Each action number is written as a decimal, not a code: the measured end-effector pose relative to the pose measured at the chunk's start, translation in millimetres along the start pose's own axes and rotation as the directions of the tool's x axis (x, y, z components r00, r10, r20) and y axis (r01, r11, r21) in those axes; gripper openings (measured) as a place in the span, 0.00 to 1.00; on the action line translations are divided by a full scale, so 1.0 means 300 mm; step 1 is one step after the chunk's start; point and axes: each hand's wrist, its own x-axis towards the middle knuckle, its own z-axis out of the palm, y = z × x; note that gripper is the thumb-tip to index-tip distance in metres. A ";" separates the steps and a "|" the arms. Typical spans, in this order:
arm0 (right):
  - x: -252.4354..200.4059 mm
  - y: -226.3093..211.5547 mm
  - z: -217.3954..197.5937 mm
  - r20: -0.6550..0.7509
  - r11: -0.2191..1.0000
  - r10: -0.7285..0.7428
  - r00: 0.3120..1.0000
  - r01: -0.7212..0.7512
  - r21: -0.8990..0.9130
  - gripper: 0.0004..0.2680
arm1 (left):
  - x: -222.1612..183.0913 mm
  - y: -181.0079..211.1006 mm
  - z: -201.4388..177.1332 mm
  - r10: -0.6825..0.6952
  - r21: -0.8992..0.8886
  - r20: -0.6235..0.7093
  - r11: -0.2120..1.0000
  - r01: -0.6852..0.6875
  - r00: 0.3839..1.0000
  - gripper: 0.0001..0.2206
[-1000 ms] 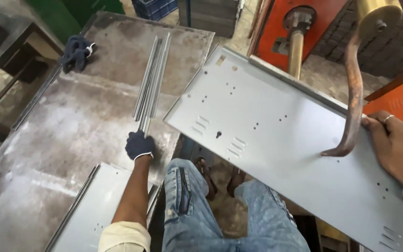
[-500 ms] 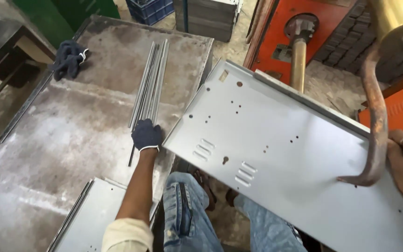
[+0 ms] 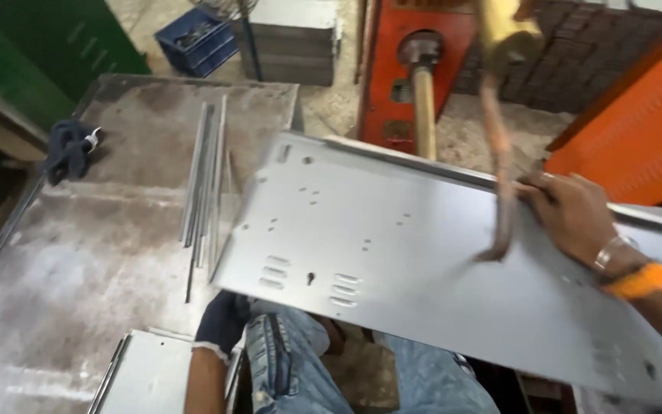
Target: Attaching metal rails to large metal panels using a spot welding machine.
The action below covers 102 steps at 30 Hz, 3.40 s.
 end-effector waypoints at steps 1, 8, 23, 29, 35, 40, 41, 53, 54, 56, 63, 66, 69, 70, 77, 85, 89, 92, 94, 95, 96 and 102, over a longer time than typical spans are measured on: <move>0.016 -0.011 -0.009 -0.003 0.994 -0.069 0.998 0.069 0.088 0.10 | -0.037 -0.039 -0.008 -0.210 -0.212 0.006 0.955 0.207 0.978 0.06; 0.093 -0.078 -0.054 -0.080 0.932 -0.276 0.958 0.287 0.222 0.10 | -0.129 0.525 -0.389 -0.274 -0.303 -0.365 0.939 0.165 0.890 0.14; 0.183 -0.020 -0.095 0.326 0.905 -0.149 0.934 -0.004 0.425 0.12 | 0.122 1.204 -0.719 0.514 0.709 0.121 0.553 -0.437 0.849 0.10; 0.188 -0.020 -0.165 0.312 0.791 -0.373 0.874 0.124 0.599 0.17 | 0.279 1.482 -0.339 0.731 0.492 0.182 0.511 -0.705 0.657 0.09; 0.162 0.011 -0.095 0.113 0.727 -0.496 0.861 0.340 0.597 0.15 | 0.342 1.462 -0.216 0.718 0.671 0.136 0.440 -0.597 0.683 0.14; 0.127 -0.003 -0.050 0.053 0.832 -0.323 0.945 0.257 0.492 0.11 | 0.355 1.483 -0.294 0.699 0.711 0.018 0.493 -0.501 0.715 0.10; 0.121 -0.001 -0.032 0.036 0.867 -0.300 0.953 0.257 0.426 0.11 | 0.348 1.496 -0.317 0.766 0.679 -0.049 0.496 -0.541 0.640 0.07; 0.110 -0.045 -0.075 -0.049 0.835 -0.348 0.936 0.333 0.439 0.10 | 0.441 1.333 -0.338 0.222 -0.098 0.175 0.973 -0.207 0.959 0.16; 0.107 -0.058 -0.085 -0.046 0.834 -0.351 0.935 0.334 0.439 0.10 | 0.447 1.317 -0.337 0.218 -0.100 0.173 0.974 -0.203 0.960 0.16; 0.100 -0.083 -0.108 -0.020 0.846 -0.286 0.958 0.263 0.464 0.10 | 0.462 1.290 -0.336 0.250 -0.239 0.226 0.951 -0.195 0.942 0.17; 0.110 -0.061 -0.072 -0.021 0.875 -0.265 0.964 0.249 0.414 0.10 | 0.424 1.391 -0.360 0.282 0.220 0.194 0.921 -0.322 0.940 0.16; 0.110 -0.060 -0.079 -0.047 0.881 -0.280 0.959 0.276 0.383 0.10 | 0.430 1.363 -0.336 0.523 0.379 0.181 0.745 -0.549 0.833 0.16; 0.112 -0.064 -0.072 -0.053 0.880 -0.283 0.958 0.281 0.382 0.10 | 0.429 1.345 -0.303 0.462 0.235 0.155 0.841 -0.486 0.873 0.16; 0.113 -0.066 -0.071 -0.026 0.892 -0.262 0.965 0.253 0.374 0.10 | 0.429 1.343 -0.296 0.442 0.306 0.168 0.827 -0.472 0.881 0.14; 0.096 0.049 -0.145 0.090 0.901 -0.348 0.933 0.306 0.306 0.13 | 0.498 1.251 -0.239 0.415 0.471 0.270 0.730 -0.495 0.869 0.12; 0.013 0.463 -0.189 0.232 0.979 -0.113 0.966 0.068 0.193 0.13 | 0.497 1.325 -0.222 0.379 0.544 0.296 0.688 -0.481 0.877 0.07; 0.019 0.520 -0.132 0.296 0.980 -0.071 0.953 0.012 0.196 0.14 | 0.497 1.345 -0.218 0.300 0.632 0.290 0.653 -0.418 0.909 0.07; -0.015 0.509 -0.139 0.158 0.971 -0.163 0.974 0.129 0.203 0.15 | 0.513 1.311 -0.224 0.353 0.595 0.309 0.653 -0.469 0.883 0.07; -0.114 0.437 -0.189 0.215 0.983 -0.125 0.969 0.091 0.161 0.15 | 0.414 1.335 -0.270 0.348 0.577 0.322 0.665 -0.474 0.880 0.07; -0.163 0.409 -0.220 0.269 0.992 -0.084 0.959 0.057 0.110 0.15 | 0.367 1.348 -0.284 0.348 0.553 0.332 0.681 -0.480 0.877 0.08; -0.215 0.379 -0.250 0.272 0.993 -0.081 0.959 0.053 0.109 0.15 | 0.321 1.354 -0.296 0.347 0.551 0.335 0.682 -0.481 0.876 0.08; -0.394 0.273 -0.276 0.248 0.992 -0.094 0.964 0.071 0.100 0.12 | 0.168 1.316 -0.330 0.350 0.550 0.352 0.674 -0.494 0.868 0.06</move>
